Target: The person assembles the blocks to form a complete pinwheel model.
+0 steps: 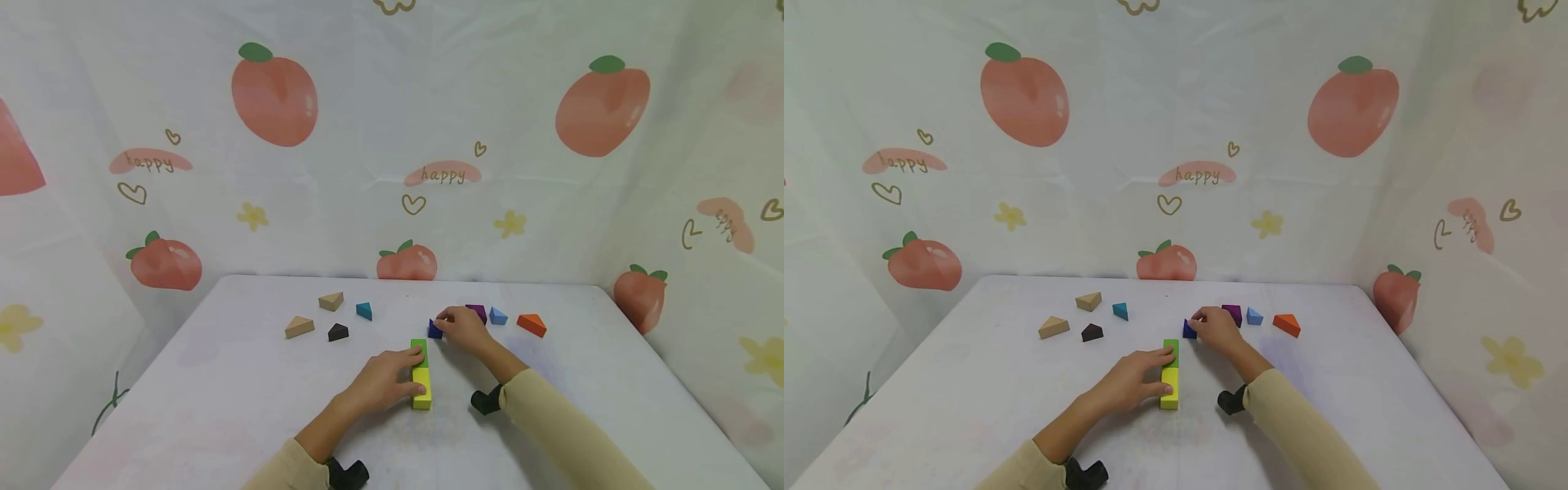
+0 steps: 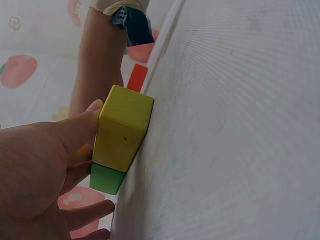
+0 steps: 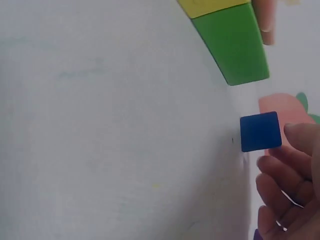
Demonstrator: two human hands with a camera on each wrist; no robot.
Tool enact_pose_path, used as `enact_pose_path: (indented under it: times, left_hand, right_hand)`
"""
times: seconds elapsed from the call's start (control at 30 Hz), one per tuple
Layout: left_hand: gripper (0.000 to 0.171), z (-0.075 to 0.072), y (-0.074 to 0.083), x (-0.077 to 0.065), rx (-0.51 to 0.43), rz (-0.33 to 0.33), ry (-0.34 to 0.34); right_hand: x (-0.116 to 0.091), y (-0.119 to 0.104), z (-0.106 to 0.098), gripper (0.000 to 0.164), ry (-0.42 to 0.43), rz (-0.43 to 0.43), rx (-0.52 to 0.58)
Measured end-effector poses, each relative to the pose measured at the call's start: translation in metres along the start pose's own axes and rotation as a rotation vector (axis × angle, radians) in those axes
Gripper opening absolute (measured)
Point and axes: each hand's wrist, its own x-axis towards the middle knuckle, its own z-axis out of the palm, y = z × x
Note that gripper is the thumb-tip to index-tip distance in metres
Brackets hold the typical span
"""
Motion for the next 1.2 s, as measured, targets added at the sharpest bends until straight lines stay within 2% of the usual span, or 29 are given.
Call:
enact_pose_path:
  times: [0.4,0.6,0.9,1.2]
  left_hand:
    - [0.062,0.002,-0.001,0.002,0.009,0.006,-0.002]
    - [0.062,0.002,0.000,0.002,0.007,-0.001,-0.005]
    - [0.064,0.000,-0.001,0.001,0.009,-0.018,-0.007]
    - [0.063,0.001,-0.004,0.002,0.009,0.002,-0.008]
  right_hand:
    - [0.000,0.008,-0.001,0.018,-0.024,-0.015,0.038]
    - [-0.002,0.002,0.002,0.017,-0.033,-0.053,0.064]
    - [-0.003,-0.007,0.012,0.015,-0.094,-0.080,0.129]
    - [-0.004,-0.017,0.012,0.016,-0.153,-0.038,0.157]
